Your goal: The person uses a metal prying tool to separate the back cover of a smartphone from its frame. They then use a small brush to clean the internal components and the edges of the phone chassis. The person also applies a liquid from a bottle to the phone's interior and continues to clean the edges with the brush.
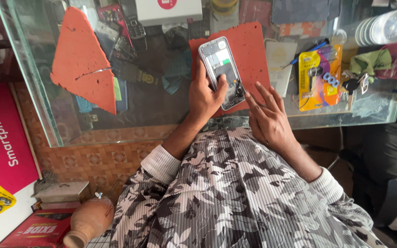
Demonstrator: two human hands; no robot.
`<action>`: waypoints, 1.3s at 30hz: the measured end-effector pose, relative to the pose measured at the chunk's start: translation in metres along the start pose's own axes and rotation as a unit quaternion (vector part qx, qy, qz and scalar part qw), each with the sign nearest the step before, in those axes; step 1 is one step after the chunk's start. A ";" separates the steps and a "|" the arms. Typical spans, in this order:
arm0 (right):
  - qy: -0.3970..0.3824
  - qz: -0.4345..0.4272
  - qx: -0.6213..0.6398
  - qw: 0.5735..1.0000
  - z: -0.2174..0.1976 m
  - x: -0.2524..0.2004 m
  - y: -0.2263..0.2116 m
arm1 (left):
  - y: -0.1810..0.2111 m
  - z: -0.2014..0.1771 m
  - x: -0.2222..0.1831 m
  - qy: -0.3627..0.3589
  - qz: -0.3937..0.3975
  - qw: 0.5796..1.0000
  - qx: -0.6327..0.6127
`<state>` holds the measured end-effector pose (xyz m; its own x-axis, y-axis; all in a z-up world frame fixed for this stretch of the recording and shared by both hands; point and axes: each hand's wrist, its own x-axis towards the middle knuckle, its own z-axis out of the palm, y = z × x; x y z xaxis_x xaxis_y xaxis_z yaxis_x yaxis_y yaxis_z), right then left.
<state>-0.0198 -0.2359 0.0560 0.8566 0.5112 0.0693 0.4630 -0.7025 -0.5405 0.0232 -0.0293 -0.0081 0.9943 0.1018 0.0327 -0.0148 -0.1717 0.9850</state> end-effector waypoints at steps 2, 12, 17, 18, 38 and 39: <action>0.010 -0.007 -0.017 1.000 0.001 0.000 -0.001 | 0.002 0.000 0.000 0.000 0.007 1.000 0.003; 0.029 -0.014 -0.020 0.999 0.010 0.014 0.003 | -0.002 0.000 0.000 0.002 0.006 1.000 0.027; 0.031 -0.035 -0.018 0.999 0.011 0.027 0.007 | -0.003 -0.002 0.000 -0.002 0.000 0.999 0.053; 0.035 -0.042 -0.015 0.998 0.010 0.029 0.008 | -0.002 -0.002 0.001 -0.003 0.003 0.999 0.049; 0.045 -0.056 0.136 0.988 0.011 0.046 0.015 | -0.007 0.001 0.018 0.021 -0.032 0.999 0.029; 0.044 -0.058 0.135 0.988 0.012 0.047 0.014 | -0.007 0.001 0.018 0.027 -0.019 0.998 0.052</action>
<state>0.0247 -0.2157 0.0418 0.8238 0.5265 0.2102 0.4913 -0.4781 -0.7280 0.0410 -0.0274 -0.0150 0.9866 0.1632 0.0076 0.0369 -0.2678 0.9628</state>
